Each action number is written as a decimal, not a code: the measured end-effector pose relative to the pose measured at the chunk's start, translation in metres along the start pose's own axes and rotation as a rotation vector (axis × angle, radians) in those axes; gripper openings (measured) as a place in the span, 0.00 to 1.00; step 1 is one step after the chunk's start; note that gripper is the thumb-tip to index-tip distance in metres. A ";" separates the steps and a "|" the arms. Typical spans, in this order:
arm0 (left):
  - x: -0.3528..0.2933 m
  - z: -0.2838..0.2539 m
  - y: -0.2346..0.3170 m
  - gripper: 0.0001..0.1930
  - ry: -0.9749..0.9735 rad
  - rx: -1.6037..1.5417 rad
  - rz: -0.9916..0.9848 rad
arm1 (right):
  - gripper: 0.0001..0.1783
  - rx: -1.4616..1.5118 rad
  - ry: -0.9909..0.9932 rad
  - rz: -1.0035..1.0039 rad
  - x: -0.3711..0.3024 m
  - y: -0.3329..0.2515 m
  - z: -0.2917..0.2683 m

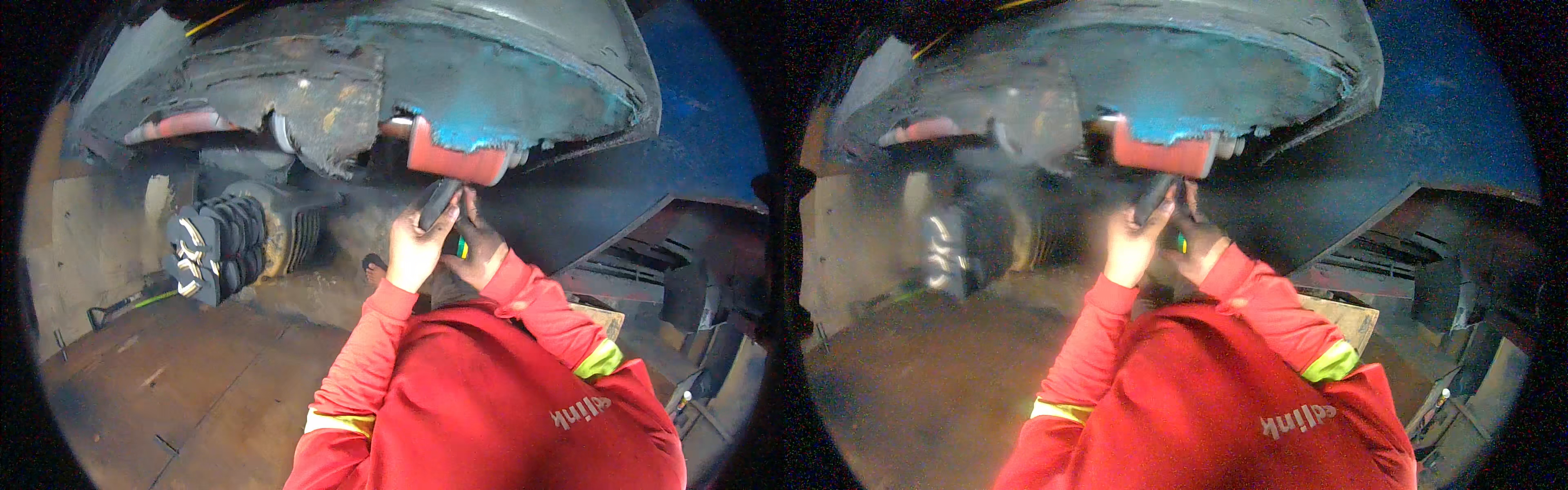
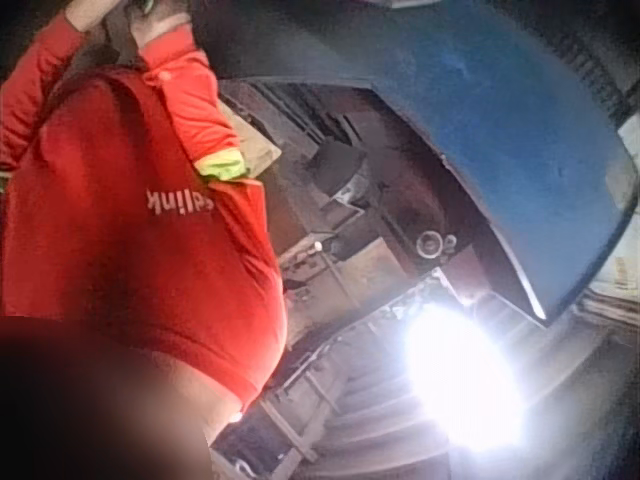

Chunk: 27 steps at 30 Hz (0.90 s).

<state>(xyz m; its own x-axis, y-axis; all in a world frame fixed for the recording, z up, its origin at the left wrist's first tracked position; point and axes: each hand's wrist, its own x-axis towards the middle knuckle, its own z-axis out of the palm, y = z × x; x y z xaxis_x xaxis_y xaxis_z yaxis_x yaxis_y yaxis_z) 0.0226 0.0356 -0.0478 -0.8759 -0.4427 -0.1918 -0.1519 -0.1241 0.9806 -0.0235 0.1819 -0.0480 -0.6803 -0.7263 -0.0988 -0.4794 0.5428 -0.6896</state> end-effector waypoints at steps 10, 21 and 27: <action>-0.004 -0.020 0.056 0.17 0.062 0.511 0.172 | 0.43 0.414 -0.046 0.146 0.007 -0.031 0.021; 0.016 -0.005 0.051 0.18 0.161 0.876 0.273 | 0.46 0.617 -0.133 0.116 0.011 -0.020 0.013; 0.032 0.009 0.027 0.19 0.168 0.873 0.226 | 0.46 0.639 -0.161 0.184 0.024 0.007 0.010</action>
<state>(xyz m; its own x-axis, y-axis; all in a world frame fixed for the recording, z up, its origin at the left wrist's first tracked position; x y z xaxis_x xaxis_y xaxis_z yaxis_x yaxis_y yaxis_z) -0.0140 0.0257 -0.0268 -0.8590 -0.5069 0.0721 -0.3370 0.6657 0.6658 -0.0379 0.1643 -0.0622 -0.6051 -0.7261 -0.3265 0.0915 0.3439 -0.9345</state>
